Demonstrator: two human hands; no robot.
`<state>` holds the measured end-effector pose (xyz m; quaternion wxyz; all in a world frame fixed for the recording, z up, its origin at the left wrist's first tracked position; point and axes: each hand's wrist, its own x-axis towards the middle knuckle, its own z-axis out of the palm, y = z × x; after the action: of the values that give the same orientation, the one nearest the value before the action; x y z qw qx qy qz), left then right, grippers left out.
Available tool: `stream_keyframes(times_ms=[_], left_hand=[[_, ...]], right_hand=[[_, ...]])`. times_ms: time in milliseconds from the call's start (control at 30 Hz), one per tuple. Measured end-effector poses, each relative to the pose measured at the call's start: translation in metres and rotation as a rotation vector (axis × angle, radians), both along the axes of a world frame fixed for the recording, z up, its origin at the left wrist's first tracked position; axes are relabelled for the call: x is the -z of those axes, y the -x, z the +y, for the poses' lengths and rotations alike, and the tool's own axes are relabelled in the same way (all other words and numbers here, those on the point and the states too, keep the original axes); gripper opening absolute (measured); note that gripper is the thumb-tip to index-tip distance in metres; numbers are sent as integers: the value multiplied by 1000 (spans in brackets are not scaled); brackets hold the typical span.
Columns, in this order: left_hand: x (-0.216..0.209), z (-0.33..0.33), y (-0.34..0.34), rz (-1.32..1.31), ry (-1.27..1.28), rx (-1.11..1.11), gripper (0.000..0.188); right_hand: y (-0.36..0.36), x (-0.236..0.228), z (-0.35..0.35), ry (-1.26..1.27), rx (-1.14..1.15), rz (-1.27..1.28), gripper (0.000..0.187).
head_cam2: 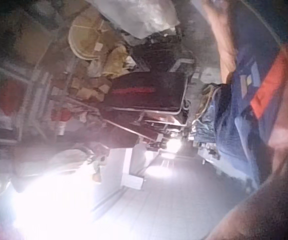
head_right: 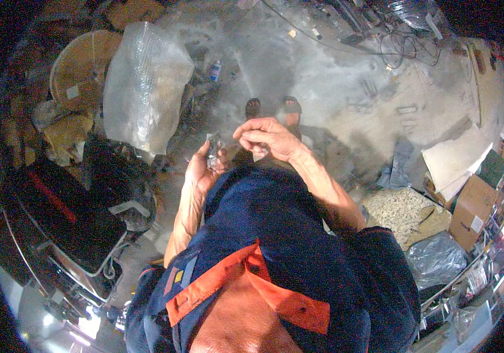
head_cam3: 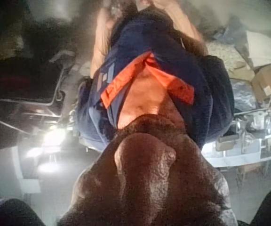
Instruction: The person unwraps small metal parts from bubble wrap, then sits on the floor to manipulate and assemble them by hand. They later stand, place parts into a plastic bag, and retrieve additional items from a blue parts bin before returning to the floor to continue handling the components.
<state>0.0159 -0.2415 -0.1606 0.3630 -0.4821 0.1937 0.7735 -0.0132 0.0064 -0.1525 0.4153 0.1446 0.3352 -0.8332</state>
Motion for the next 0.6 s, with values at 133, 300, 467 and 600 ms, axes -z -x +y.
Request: stream_keyframes(times_ms=[133, 300, 467, 600], left_hand=[[8, 3, 11, -15, 39, -11, 29], [7, 16, 39, 31, -21, 1, 31], [16, 45, 69, 79, -13, -13, 37], [40, 66, 101, 21, -58, -95, 39]], right_hand=[[1, 28, 21, -104, 80, -73, 26], [-24, 82, 57, -660, -106, -5, 27], [-85, 138, 72, -1456, -742, 60, 28], [-104, 142, 80, -967, -589, 165, 29]])
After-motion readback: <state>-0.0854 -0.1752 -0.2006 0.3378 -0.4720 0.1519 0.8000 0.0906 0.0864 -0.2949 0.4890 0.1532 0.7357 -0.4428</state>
